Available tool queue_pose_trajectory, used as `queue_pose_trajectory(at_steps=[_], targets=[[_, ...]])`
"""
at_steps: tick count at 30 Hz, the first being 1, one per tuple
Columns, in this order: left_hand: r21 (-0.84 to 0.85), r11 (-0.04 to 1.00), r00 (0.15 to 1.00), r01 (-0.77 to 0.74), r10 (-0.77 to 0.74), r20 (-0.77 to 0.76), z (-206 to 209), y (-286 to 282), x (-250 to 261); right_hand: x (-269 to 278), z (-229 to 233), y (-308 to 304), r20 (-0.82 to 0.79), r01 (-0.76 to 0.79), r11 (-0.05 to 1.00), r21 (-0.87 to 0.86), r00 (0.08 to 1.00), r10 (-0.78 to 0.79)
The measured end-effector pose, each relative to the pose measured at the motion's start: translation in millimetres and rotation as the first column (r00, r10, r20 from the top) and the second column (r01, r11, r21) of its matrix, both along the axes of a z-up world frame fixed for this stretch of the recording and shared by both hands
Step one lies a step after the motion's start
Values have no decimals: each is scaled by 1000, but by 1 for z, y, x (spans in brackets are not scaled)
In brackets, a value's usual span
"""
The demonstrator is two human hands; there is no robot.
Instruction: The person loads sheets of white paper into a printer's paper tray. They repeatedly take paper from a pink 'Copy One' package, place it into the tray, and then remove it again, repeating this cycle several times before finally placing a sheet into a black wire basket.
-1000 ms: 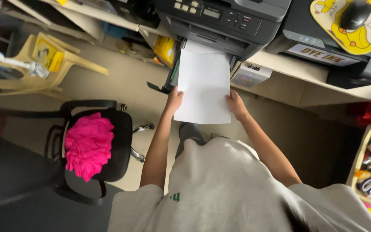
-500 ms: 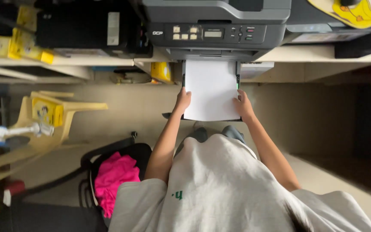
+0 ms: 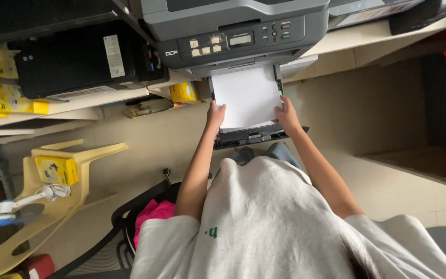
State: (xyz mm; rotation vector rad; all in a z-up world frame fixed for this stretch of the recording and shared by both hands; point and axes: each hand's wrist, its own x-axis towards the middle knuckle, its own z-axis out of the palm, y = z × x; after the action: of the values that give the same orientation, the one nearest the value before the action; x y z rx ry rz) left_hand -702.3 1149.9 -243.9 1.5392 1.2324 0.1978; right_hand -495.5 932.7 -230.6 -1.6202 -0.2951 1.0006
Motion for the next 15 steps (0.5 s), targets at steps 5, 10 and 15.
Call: queue_pose_trajectory(at_steps=[5, 10, 15], targets=[[17, 996, 993, 91, -90, -75, 40, -30, -27, -13, 38, 13, 140, -1, 984, -176, 990, 26], [72, 994, 994, 82, -76, -77, 78, -60, -33, -20, 8, -9, 693, -32, 982, -184, 705, 153], [412, 821, 905, 396, -271, -328, 50, -74, -42, -31, 35, -18, 708, -76, 956, -284, 656, 263]])
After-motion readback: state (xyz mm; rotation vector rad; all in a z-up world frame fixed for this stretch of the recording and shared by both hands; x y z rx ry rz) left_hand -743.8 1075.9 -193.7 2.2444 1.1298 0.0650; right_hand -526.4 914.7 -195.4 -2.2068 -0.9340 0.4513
